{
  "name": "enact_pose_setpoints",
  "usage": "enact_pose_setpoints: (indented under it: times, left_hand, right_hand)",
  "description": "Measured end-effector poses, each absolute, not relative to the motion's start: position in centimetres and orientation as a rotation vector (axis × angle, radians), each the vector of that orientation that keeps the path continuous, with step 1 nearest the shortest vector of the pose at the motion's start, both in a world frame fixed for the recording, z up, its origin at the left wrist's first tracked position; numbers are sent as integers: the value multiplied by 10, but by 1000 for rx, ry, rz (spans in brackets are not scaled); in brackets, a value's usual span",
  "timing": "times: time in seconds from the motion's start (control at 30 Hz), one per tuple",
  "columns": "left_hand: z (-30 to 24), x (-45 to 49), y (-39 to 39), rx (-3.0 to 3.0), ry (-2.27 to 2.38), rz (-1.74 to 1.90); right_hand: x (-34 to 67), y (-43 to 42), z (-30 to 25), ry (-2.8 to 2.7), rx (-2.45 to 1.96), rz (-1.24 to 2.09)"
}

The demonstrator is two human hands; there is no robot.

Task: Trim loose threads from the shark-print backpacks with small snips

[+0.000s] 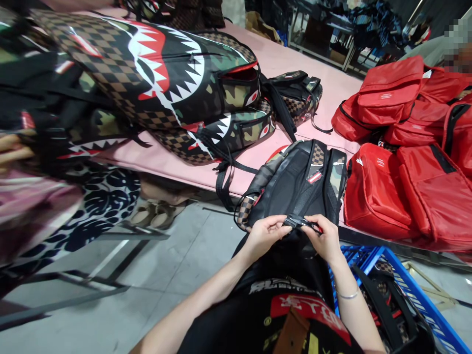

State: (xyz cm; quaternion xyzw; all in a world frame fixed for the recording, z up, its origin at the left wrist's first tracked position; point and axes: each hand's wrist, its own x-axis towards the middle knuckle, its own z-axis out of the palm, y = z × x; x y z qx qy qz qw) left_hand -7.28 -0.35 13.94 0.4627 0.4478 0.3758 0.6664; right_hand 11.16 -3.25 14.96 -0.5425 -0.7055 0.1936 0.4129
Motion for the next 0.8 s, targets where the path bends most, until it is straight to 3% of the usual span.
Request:
enact_pose_setpoints:
  times: [0.17, 0.27, 0.4, 0.57, 0.8]
  left_hand:
    - [140, -73, -4, 1026, 995, 840]
    - [142, -72, -4, 820, 881, 865]
    - [148, -69, -6, 266, 505, 769]
    - [150, -60, -13, -147, 302, 582]
    - [142, -72, -6, 588, 799, 828]
  right_hand:
    - [110, -35, 149, -1748, -1379, 473]
    - [106, -33, 147, -1447, -1399, 609]
    - [96, -15, 143, -899, -1201, 1075]
    - [77, 11, 138, -642, -876, 1684]
    - [68, 12, 131, -597, -1066, 1604]
